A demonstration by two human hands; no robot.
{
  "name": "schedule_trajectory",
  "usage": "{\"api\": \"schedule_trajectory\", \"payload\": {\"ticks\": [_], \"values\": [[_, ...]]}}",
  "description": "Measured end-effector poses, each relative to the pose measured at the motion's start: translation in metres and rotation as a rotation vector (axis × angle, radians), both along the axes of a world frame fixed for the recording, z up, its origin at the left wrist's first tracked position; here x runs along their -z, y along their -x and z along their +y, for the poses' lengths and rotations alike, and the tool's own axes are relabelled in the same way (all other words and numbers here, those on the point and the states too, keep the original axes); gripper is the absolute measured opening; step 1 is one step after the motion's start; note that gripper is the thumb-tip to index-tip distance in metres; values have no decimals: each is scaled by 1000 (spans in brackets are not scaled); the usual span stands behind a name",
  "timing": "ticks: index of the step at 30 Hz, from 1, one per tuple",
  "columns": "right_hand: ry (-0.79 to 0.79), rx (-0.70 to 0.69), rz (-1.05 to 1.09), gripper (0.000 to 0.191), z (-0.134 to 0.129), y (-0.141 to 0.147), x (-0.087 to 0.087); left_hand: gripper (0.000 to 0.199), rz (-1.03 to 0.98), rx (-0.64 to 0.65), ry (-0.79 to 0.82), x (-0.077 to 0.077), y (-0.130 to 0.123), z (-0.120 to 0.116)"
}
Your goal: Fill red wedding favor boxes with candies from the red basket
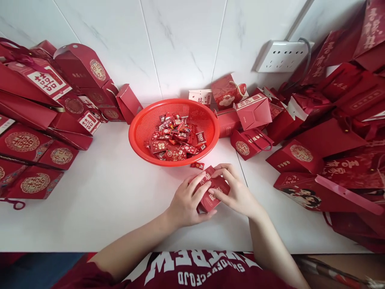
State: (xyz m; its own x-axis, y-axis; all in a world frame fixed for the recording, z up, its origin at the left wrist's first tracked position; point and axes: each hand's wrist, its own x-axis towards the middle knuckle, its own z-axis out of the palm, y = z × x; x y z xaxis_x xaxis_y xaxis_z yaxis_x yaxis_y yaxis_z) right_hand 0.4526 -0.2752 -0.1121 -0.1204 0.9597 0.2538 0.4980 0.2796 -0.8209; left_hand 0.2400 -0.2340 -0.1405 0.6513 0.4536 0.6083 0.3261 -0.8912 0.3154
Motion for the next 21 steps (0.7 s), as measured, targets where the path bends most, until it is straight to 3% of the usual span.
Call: {"api": "schedule_trajectory", "payload": {"ticks": [3, 5, 8, 15, 19, 21], "values": [[3, -59, 117, 21, 7, -15, 6, 69, -45, 59, 47, -5, 9, 8], [39, 20, 142, 27, 16, -20, 13, 70, -96, 142, 83, -12, 21, 16], [29, 94, -67, 21, 35, -13, 24, 69, -195, 222, 97, -25, 45, 22], [-16, 15, -341, 17, 81, 25, 38, 59, -315, -52, 51, -32, 91, 6], [0, -4, -397, 16, 82, 32, 43, 57, -329, -173, 57, -30, 114, -5], [-7, -23, -392, 19, 74, 33, 38, 57, -331, -253, 51, -30, 128, -7]]}}
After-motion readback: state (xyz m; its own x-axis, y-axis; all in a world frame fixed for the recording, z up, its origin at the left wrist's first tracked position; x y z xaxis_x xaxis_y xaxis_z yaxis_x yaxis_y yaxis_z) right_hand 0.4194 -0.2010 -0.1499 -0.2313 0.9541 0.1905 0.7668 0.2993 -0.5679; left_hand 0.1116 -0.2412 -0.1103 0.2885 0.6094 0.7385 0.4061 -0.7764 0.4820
